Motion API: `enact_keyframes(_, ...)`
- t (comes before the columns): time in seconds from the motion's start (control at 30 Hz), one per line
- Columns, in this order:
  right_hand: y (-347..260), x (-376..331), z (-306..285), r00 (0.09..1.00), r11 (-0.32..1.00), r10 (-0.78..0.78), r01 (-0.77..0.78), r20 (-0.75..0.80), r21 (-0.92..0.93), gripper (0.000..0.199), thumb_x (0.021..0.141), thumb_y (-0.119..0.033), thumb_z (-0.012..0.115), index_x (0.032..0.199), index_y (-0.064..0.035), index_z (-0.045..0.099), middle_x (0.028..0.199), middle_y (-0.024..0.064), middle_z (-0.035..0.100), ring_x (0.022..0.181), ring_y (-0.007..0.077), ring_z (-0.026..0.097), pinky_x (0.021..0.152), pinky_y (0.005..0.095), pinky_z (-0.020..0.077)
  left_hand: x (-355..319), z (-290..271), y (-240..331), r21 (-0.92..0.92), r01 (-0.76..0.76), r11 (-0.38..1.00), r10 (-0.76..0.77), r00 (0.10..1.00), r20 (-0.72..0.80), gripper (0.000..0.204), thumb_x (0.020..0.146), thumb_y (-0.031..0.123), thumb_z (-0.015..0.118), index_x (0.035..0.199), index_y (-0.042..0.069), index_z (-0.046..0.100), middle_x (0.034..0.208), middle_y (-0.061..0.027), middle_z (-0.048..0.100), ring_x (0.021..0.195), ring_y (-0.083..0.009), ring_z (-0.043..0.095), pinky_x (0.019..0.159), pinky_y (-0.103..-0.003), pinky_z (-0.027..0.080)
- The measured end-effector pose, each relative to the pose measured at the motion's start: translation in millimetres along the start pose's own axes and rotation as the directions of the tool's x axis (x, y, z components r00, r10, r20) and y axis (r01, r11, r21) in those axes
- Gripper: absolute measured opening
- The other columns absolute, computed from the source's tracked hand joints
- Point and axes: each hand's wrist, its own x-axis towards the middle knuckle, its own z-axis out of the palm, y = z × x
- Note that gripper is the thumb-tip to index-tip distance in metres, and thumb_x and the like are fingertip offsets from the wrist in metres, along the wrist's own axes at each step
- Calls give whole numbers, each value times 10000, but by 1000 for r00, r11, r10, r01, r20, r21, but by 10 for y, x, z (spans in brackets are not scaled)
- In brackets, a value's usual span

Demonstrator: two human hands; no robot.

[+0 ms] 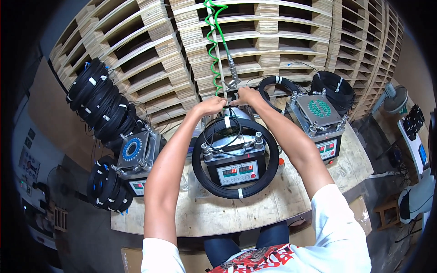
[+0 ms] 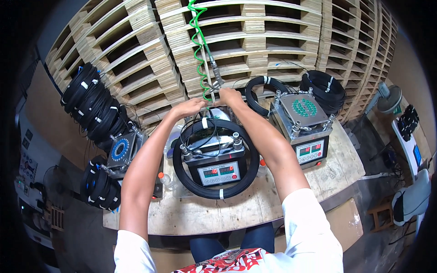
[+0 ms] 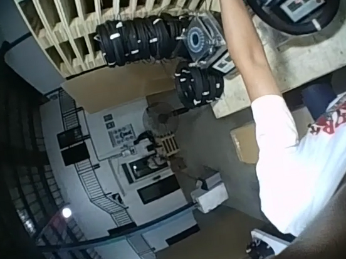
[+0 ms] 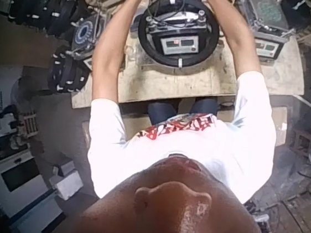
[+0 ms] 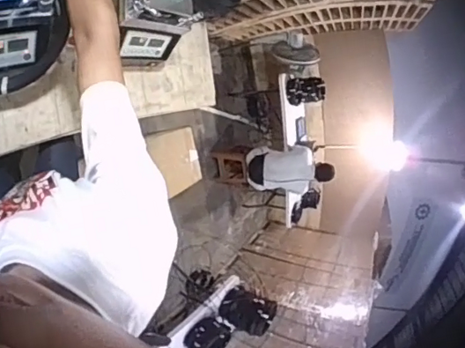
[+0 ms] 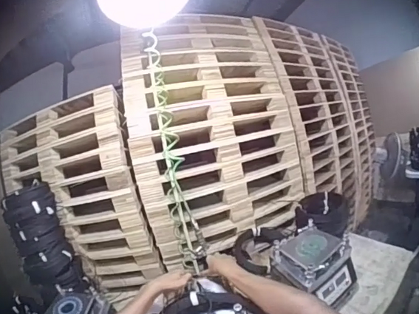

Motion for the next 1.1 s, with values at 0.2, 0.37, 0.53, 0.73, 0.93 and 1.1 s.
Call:
enact_keyframes(0.2,372,299,-29,869,766,291,-462,400,447,481,834,-337,727,1123,42,662,1081,249,694,810,339,740,648,440,633,252,155,-218,-188,23,982,-13,998,53,513,1039,305,317,1344,16,610,1319,-209,632,1221,-292,588,1093,-363,406)
enact_keyframes(0.37,278,316,9,826,621,271,-543,495,566,487,907,-320,653,1076,134,607,970,281,679,663,365,718,501,437,628,68,75,-175,-186,69,980,-65,998,24,529,1013,336,316,1292,52,665,1276,-170,670,1154,-289,607,1041,-360,431)
enact_keyframes(0.53,215,314,-34,850,705,202,-472,488,530,434,929,-256,611,1096,145,590,967,278,678,638,369,714,480,416,633,-37,75,-60,-206,51,977,-53,999,-4,510,1003,302,329,1281,49,674,1270,-176,673,1144,-262,611,1036,-348,433)
enact_keyframes(0.73,143,356,-2,892,779,216,-403,398,481,336,909,-161,573,1023,151,623,907,273,695,645,388,721,481,422,629,-64,86,-20,-255,45,966,-48,999,-6,487,991,275,361,1276,32,672,1283,-155,673,1132,-261,626,1027,-330,442)
enact_keyframes(0.93,604,227,299,934,712,333,-339,129,615,286,896,-130,569,1100,51,655,891,249,699,652,326,731,506,404,625,210,211,-48,-179,-42,983,37,999,-33,464,975,299,412,1288,76,673,1214,-177,698,1084,-257,649,967,-357,489)
enact_keyframes(1.1,569,-141,213,935,122,-24,-347,353,930,439,931,-85,598,1354,-27,495,1012,91,619,691,181,691,583,269,589,97,183,-305,-268,78,960,-79,997,10,455,975,295,424,1310,103,664,1242,-176,684,1099,-260,641,961,-370,490)
